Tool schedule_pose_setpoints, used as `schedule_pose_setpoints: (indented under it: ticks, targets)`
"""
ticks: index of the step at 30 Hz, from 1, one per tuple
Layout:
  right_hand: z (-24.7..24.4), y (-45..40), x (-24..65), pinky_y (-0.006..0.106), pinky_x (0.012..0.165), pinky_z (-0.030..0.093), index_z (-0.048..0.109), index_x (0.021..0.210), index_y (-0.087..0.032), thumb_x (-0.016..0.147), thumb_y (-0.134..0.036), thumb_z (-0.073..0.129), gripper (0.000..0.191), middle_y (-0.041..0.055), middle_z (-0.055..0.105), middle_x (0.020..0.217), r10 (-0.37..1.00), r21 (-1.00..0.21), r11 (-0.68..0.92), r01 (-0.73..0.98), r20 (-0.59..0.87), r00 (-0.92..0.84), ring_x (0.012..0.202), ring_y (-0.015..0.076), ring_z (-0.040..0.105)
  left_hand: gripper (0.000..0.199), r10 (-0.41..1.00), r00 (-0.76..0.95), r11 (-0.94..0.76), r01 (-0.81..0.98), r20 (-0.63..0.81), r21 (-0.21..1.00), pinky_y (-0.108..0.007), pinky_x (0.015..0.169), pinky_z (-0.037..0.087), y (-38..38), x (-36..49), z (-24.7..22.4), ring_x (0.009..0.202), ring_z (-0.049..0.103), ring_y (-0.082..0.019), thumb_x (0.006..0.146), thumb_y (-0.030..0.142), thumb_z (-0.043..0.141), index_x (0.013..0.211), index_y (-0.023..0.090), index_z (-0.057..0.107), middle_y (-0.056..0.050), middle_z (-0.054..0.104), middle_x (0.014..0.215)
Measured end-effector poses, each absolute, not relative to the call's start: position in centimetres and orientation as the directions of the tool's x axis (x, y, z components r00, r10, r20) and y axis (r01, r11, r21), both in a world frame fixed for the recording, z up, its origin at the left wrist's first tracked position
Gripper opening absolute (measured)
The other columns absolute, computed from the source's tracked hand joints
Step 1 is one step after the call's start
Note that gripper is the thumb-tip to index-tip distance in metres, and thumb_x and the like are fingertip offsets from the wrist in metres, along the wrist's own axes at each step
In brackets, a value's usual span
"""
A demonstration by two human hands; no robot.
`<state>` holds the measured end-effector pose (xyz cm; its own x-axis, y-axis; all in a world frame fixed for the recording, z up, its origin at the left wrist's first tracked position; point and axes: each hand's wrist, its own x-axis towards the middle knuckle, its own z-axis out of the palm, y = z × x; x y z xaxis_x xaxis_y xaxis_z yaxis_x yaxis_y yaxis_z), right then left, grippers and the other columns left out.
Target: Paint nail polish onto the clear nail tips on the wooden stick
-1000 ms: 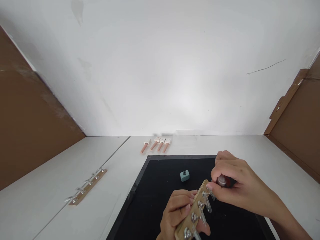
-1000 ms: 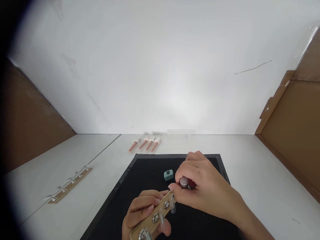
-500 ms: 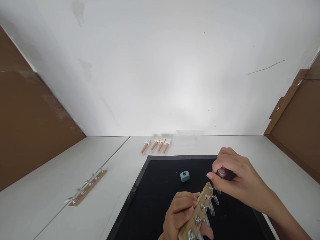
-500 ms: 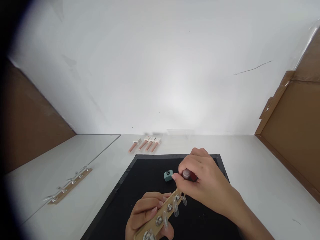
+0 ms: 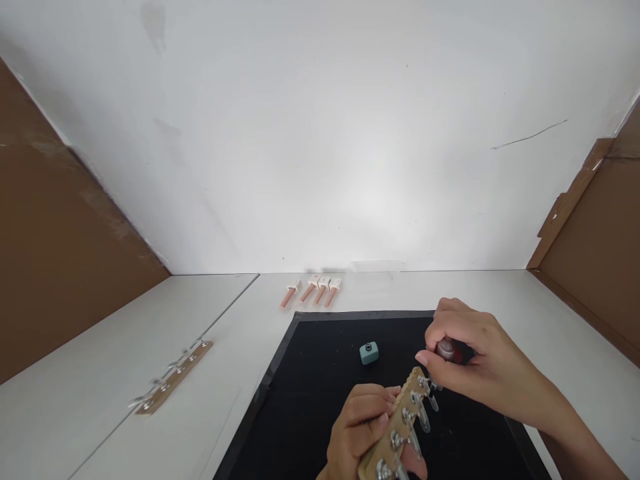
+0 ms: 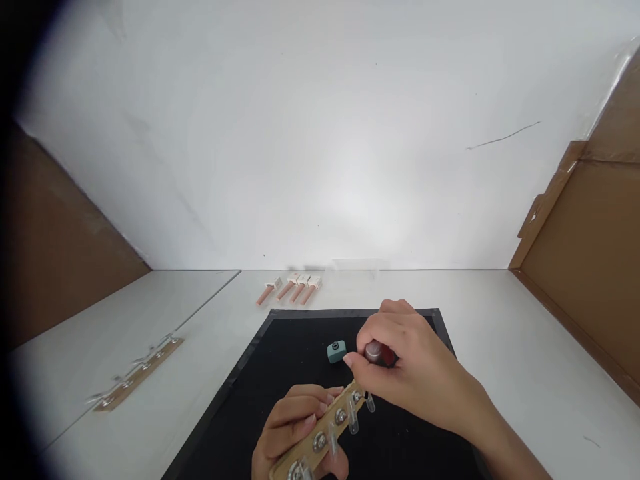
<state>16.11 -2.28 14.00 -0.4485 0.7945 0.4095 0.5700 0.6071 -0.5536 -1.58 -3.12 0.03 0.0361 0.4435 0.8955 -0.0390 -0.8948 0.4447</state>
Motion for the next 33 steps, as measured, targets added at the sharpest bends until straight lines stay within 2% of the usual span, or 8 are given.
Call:
schedule_pose_setpoints:
  ticks: [8,15,20,26,33]
  targets:
    - [13.2,-2.25,15.94,0.025,0.049,0.036,0.043,0.062,-0.022,0.081,-0.017,0.052,0.021,-0.004,0.042,0.055,0.776,-0.544,0.622,0.564,0.525,-0.349,0.054,0.0136,0.044,0.078,0.485,0.018,-0.872,-0.067,0.874,0.485,-0.038,0.067,0.06,-3.62,-1.84,-0.99,0.071,0.066,-0.023,0.044,0.012,0.083,0.116,0.027,0.058,-0.004,0.07,0.085]
    - [13.52,-2.21,16.03,0.025,0.049,0.037,0.044,0.063,-0.022,0.081,-0.018,0.054,0.021,-0.0034,0.045,0.056,0.806,-0.561,0.592,0.578,0.425,-0.412,0.058,0.0144,0.046,0.08,0.531,0.017,-0.846,-0.053,0.847,0.531,-0.042,0.069,0.059,-3.79,-1.88,-0.8,0.071,0.066,-0.025,0.042,0.008,0.083,0.115,0.03,0.059,-0.004,0.069,0.084]
    - [13.62,-2.43,15.94,0.026,0.051,0.038,0.047,0.064,-0.022,0.083,-0.021,0.053,0.019,-0.0035,0.045,0.058,0.813,-0.585,0.578,0.569,0.472,-0.34,0.057,0.0139,0.046,0.078,0.506,0.052,-0.86,-0.045,0.861,0.508,-0.041,0.068,0.059,-3.98,-2.27,-0.81,0.072,0.065,-0.023,0.047,0.009,0.082,0.117,0.03,0.056,-0.004,0.068,0.086]
    - [13.93,-2.46,16.03,0.025,0.052,0.039,0.048,0.065,-0.022,0.083,-0.023,0.054,0.019,-0.0026,0.048,0.059,0.833,-0.592,0.553,0.586,0.366,-0.415,0.06,0.0148,0.048,0.072,0.488,0.058,-0.87,-0.047,0.871,0.49,-0.041,0.07,0.059,-4.0,-2.12,-0.86,0.075,0.064,-0.023,0.055,0.013,0.079,0.12,0.029,0.053,-0.005,0.065,0.087]
    - [13.89,-2.52,15.91,0.026,0.051,0.038,0.046,0.064,-0.022,0.084,-0.025,0.053,0.021,-0.0028,0.046,0.059,0.849,-0.599,0.528,0.602,0.382,-0.365,0.058,0.0146,0.046,0.062,0.4,0.068,-0.914,-0.037,0.914,0.403,-0.038,0.066,0.061,-3.51,-1.95,-0.09,0.073,0.064,-0.021,0.063,0.022,0.075,0.121,0.023,0.052,-0.006,0.063,0.085]
